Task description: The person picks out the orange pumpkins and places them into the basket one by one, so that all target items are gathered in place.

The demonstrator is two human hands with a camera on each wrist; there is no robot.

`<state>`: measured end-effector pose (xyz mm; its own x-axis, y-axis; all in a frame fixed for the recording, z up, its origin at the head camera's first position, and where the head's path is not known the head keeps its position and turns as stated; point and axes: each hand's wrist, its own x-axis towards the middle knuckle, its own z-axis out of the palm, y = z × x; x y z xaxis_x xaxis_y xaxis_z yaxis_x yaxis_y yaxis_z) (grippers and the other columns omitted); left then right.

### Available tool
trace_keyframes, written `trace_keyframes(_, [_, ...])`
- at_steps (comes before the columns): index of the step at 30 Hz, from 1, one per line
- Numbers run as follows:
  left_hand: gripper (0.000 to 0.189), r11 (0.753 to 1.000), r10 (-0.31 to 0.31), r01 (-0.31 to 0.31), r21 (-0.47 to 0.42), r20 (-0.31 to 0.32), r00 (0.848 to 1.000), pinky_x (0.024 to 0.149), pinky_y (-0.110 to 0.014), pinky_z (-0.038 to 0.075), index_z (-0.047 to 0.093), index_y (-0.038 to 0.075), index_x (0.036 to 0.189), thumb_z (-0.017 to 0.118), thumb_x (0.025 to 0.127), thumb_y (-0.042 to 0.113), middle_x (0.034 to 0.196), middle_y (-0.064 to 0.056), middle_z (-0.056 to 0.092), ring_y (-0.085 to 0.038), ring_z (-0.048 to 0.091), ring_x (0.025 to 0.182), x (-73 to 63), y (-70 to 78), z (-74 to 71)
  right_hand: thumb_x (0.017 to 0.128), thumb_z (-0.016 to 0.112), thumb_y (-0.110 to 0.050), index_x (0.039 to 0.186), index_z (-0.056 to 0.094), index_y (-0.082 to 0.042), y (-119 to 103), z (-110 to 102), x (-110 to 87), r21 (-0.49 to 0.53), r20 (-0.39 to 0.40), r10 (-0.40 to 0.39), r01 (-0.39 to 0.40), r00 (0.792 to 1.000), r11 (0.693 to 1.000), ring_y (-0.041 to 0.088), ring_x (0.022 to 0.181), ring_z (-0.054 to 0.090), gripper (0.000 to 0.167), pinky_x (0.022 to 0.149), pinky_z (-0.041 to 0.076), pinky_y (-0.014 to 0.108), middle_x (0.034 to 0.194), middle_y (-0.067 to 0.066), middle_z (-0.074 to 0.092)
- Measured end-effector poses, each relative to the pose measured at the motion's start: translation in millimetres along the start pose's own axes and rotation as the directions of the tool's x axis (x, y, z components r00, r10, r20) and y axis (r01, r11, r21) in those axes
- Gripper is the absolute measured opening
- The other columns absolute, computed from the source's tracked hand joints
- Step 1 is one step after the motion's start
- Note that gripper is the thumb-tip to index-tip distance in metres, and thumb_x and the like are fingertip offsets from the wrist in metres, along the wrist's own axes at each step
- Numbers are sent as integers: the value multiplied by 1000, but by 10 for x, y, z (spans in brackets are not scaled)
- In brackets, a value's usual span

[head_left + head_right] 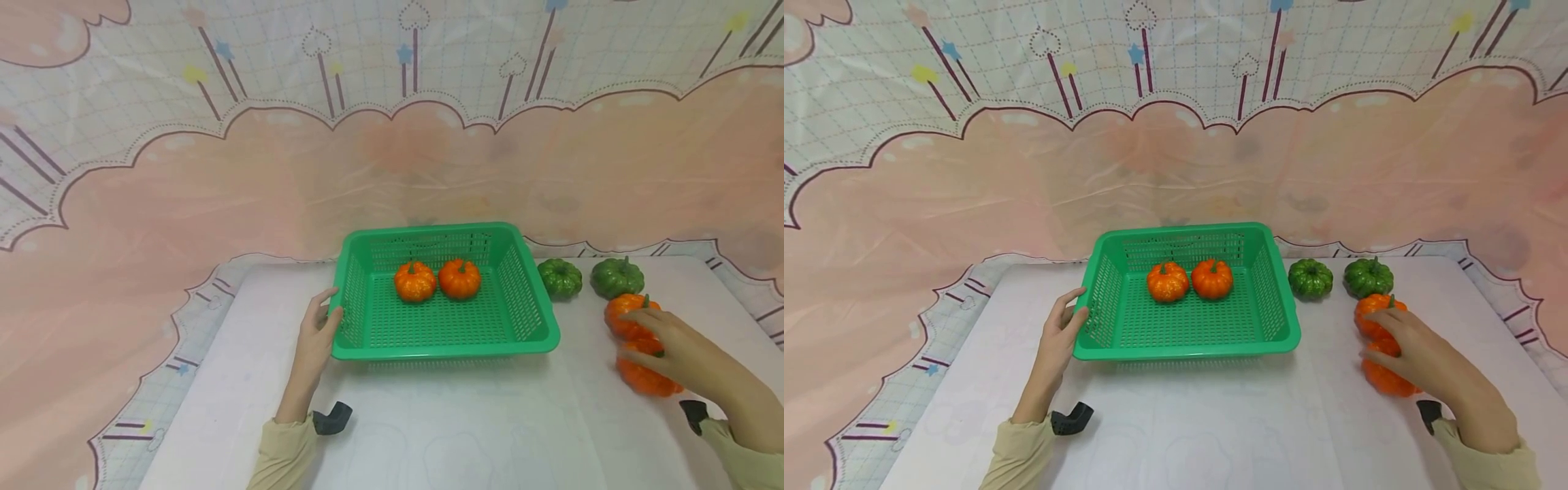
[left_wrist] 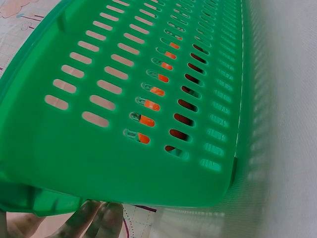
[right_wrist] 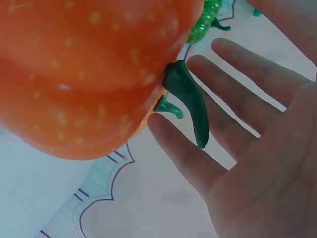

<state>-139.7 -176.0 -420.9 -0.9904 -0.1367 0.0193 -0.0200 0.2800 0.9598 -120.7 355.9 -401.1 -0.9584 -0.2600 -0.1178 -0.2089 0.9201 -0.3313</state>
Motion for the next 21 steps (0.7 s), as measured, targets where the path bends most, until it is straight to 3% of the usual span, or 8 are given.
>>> trace_keyframes(7, [45,1000,7,-7,5,-1,1000,89,-43,57,40,19,149,49,106,27,133,-20,57,-35,63,115,-10,-12,-9,82,81,-35,125,58,9,20,42,-29,0,-38,-33,33,999,999,52,113,48,65,92,43,72,125,35,53])
trace_keyframes(21, [45,1000,3,-3,11,0,1000,90,-43,57,40,20,149,49,105,28,133,-20,57,-35,63,115,5,-8,2,83,81,-32,119,63,3,43,63,-132,-14,-100,-86,85,991,996,48,109,50,53,88,44,69,119,29,58])
